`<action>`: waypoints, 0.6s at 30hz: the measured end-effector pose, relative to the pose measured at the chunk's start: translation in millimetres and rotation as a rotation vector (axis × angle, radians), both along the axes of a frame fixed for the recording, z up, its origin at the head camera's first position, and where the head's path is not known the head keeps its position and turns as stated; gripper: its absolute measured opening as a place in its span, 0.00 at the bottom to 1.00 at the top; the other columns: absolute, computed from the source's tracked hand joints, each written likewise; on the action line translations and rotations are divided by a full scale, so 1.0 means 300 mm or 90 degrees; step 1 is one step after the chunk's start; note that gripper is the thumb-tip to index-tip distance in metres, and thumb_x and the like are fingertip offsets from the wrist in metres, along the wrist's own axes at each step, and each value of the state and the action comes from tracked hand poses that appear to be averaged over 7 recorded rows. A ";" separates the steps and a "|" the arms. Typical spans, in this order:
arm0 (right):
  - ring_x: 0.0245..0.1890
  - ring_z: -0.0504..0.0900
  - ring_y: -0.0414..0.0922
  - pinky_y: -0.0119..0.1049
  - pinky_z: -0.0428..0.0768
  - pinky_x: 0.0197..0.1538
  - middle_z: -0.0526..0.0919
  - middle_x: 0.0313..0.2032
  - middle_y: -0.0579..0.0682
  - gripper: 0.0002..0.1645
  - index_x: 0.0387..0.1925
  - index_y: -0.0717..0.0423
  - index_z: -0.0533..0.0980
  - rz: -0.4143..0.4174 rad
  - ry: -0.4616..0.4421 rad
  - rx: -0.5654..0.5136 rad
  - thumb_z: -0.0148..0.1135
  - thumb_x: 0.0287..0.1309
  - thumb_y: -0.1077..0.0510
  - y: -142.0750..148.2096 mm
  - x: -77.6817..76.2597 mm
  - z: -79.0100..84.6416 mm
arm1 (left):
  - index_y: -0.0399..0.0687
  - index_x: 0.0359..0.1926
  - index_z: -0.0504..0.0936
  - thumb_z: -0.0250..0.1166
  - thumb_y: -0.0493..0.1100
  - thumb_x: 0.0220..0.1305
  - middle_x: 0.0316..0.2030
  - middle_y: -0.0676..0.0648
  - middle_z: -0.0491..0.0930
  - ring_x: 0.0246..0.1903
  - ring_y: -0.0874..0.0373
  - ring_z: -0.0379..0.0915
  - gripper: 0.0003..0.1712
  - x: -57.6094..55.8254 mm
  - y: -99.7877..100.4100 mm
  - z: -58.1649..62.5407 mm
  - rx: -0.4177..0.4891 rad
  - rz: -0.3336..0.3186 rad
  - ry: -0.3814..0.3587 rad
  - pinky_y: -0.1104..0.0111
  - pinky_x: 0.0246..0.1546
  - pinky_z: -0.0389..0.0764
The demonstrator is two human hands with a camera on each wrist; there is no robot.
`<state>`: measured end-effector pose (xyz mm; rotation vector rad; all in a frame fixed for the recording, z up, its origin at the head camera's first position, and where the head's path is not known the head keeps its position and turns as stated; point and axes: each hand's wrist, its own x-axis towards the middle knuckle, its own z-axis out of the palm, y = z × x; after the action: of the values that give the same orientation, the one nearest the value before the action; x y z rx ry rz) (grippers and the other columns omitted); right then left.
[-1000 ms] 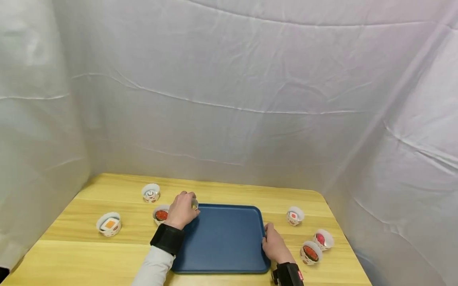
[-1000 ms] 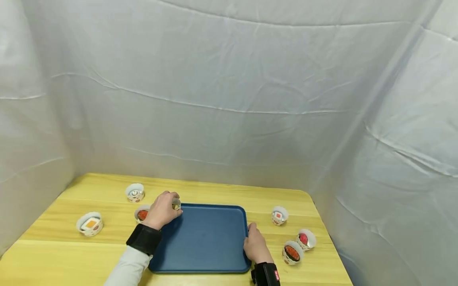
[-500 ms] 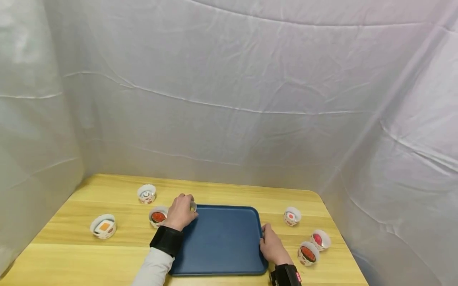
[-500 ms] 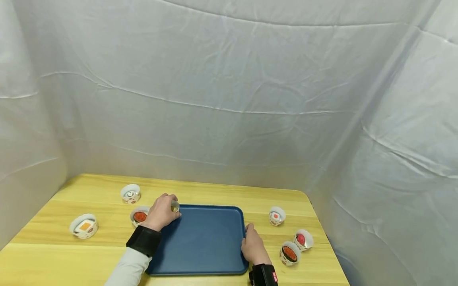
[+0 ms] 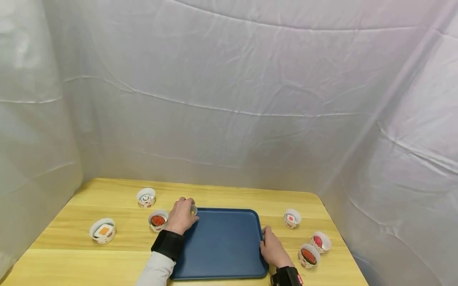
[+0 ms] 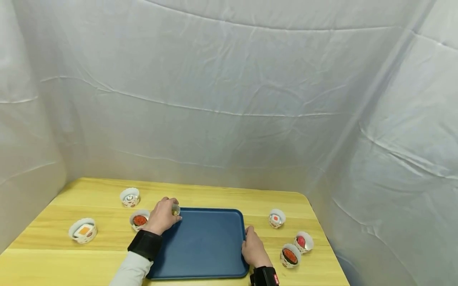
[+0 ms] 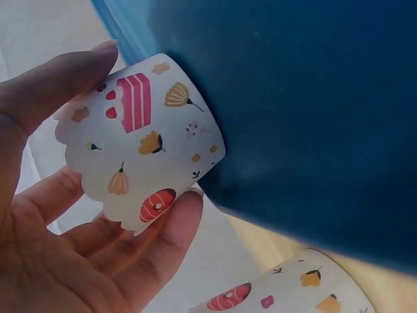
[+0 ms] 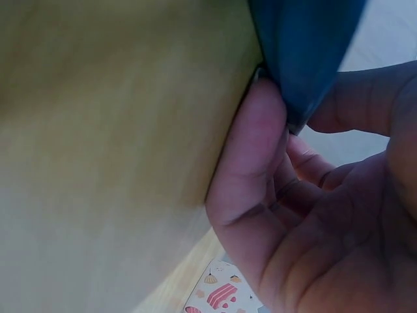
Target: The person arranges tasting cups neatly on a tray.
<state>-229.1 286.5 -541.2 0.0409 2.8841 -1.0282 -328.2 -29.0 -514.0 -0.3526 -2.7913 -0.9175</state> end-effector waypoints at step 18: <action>0.32 0.72 0.48 0.44 0.70 0.35 0.71 0.33 0.54 0.13 0.52 0.66 0.64 0.005 -0.009 -0.003 0.52 0.69 0.68 0.002 -0.004 -0.005 | 0.35 0.48 0.84 0.83 0.38 0.45 0.39 0.36 0.79 0.39 0.42 0.78 0.27 -0.004 0.004 -0.015 -0.001 0.000 0.021 0.51 0.34 0.83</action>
<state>-230.3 287.1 -542.7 0.0365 2.8666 -1.0291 -329.5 -27.7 -518.5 -0.3635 -2.7631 -0.9003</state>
